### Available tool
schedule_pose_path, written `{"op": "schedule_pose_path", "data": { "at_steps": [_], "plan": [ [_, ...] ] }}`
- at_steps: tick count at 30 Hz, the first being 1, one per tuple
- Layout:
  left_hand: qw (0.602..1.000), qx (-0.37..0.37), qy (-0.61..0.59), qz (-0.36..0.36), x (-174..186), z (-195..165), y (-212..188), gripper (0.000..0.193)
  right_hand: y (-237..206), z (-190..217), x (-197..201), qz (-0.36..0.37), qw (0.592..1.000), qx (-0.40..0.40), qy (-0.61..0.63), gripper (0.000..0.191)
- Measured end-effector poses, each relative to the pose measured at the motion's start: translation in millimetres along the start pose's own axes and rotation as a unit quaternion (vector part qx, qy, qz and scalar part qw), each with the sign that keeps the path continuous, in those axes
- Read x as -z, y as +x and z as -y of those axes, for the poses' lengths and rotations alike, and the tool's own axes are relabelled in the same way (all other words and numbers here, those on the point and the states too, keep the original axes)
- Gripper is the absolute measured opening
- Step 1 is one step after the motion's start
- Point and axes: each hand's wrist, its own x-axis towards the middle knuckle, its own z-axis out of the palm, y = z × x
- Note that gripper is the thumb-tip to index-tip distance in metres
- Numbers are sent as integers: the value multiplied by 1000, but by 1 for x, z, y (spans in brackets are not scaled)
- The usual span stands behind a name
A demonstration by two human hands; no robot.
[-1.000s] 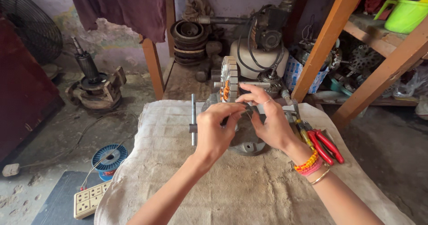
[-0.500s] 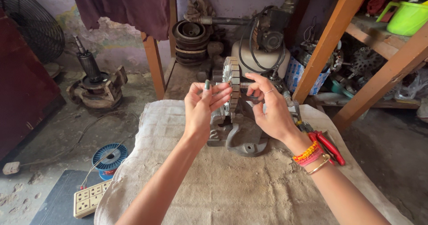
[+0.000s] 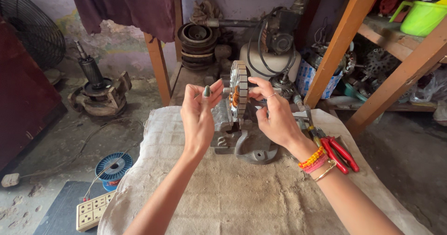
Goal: The person winds copper wire around the slots of a motor stator held in a bench vise. They use a screwdriver to guide and pack the wire into the slots, then continue winding by hand, repeating the process across multiple slots.
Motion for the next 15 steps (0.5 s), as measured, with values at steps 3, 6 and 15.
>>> {"op": "schedule_pose_path", "data": {
  "at_steps": [3,6,15],
  "plan": [
    [977,-88,196,-4,1,-2,-6,5,-4,6,-3,-35,999,-7,-14,69],
    [947,-96,307,-15,-1,-4,-12,10,-3,17,-8,-83,996,4,-9,54],
    [907,-134,399,18,-5,-13,-12,32,13,52,-13,19,987,-94,129,61]
  ]
}}
